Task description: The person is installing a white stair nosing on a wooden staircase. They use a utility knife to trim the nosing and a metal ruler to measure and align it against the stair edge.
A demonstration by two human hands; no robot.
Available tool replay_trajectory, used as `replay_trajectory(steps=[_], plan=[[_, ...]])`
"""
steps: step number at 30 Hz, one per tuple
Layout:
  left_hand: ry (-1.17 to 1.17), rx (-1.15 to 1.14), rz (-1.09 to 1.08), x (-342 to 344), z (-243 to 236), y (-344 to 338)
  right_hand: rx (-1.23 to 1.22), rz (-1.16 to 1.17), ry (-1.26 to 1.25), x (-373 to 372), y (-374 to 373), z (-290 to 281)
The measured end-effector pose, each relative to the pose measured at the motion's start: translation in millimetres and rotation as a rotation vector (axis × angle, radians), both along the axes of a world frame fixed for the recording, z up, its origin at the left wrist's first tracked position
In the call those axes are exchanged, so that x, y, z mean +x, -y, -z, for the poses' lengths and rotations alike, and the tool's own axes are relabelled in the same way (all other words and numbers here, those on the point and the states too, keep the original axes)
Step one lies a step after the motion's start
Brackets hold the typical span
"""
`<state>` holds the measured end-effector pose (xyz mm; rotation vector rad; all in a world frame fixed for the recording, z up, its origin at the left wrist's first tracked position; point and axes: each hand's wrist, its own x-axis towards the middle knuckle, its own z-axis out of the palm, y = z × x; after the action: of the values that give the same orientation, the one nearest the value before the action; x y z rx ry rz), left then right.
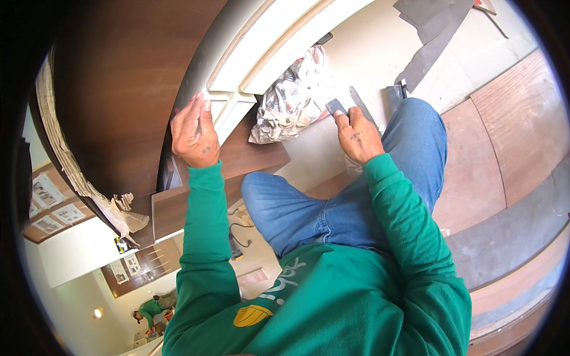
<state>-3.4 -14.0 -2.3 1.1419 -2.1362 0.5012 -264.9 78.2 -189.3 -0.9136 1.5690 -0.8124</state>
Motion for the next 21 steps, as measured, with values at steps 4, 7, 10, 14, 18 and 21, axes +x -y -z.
replay_trajectory(steps=[4, 7, 10, 14, 18, 21], plan=[[0.221, -0.156, 0.119, -2.7, 10.6, -7.3, 0.028, 0.004, -0.152, -3.5, 3.9, 19.8], [0.262, 0.065, 0.341, -19.8, 40.7, -62.7, 0.098, 0.059, -0.098, -3.7, 11.5, 23.0], [-0.378, 0.761, 0.097, -38.9, 107.4, -134.2, 0.119, 0.225, -0.041, 10.2, 20.3, 48.0], [-0.381, 1.081, -0.246, -38.1, 188.1, -155.3, 0.31, 0.188, -0.245, 37.3, 36.5, 138.6], [-0.482, 1.527, -0.162, -52.9, 171.9, -139.5, 0.376, 0.231, -0.443, -1.7, 66.7, 224.6], [-0.92, 1.597, 0.156, -47.7, 203.2, -121.8, 0.445, 0.224, -0.862, -6.2, 96.9, 221.6]])
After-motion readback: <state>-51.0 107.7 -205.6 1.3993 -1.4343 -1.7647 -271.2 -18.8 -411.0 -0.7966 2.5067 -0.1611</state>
